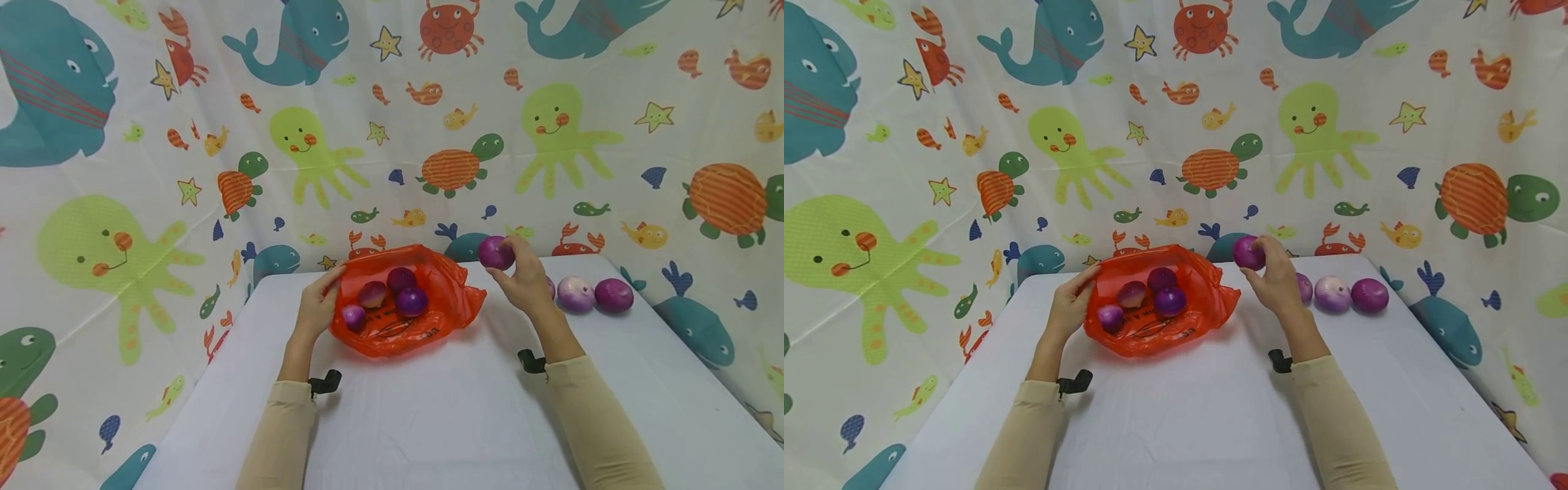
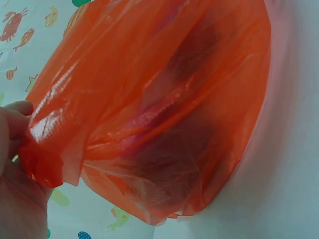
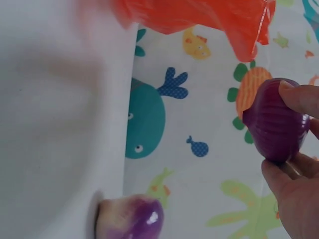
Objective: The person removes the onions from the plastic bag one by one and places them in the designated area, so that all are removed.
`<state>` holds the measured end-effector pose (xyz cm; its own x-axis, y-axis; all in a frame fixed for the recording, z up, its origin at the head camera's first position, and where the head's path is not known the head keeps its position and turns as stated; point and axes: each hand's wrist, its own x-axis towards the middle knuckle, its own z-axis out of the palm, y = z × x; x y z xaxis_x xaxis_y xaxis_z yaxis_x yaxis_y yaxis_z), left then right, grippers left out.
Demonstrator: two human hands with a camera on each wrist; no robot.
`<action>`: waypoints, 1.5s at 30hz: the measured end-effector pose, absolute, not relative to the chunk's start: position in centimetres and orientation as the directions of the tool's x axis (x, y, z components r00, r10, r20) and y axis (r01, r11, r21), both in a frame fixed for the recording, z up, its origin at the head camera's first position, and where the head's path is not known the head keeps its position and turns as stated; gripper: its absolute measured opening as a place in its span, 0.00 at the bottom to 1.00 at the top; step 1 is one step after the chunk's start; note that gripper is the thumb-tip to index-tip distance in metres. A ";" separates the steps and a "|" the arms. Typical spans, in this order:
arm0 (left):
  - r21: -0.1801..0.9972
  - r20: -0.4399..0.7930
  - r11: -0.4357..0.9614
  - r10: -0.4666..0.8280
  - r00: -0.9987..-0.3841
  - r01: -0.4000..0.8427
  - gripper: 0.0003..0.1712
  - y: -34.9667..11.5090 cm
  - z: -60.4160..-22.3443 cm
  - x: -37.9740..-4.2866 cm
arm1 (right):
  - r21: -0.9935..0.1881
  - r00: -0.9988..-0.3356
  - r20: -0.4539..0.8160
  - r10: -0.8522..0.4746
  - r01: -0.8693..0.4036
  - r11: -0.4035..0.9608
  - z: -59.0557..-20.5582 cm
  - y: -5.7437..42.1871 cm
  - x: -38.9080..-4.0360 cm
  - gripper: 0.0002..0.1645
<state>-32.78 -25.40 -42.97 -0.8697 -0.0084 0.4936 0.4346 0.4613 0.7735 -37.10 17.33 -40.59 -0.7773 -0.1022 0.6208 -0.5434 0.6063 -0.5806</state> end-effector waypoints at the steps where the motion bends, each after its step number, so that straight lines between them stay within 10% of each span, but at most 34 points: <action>1: 0.771 0.494 0.465 -0.009 -0.869 0.434 0.24 -25.4 -42.9 -32.8 | -0.582 -0.779 0.618 -0.102 -0.541 0.606 -40.8 17.4 -37.3 0.32; 45: 0.784 0.468 0.470 -0.020 -0.883 0.405 0.24 -24.6 -41.8 -31.8 | -0.619 -0.908 0.393 -0.145 -0.378 0.689 -44.3 19.7 -39.0 0.35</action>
<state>-31.80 -24.57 -41.78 -0.8833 -0.0203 0.4684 0.4052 0.4696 0.7844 -39.02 19.66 -44.27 -0.9078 -0.1451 0.3935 -0.3782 0.6887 -0.6186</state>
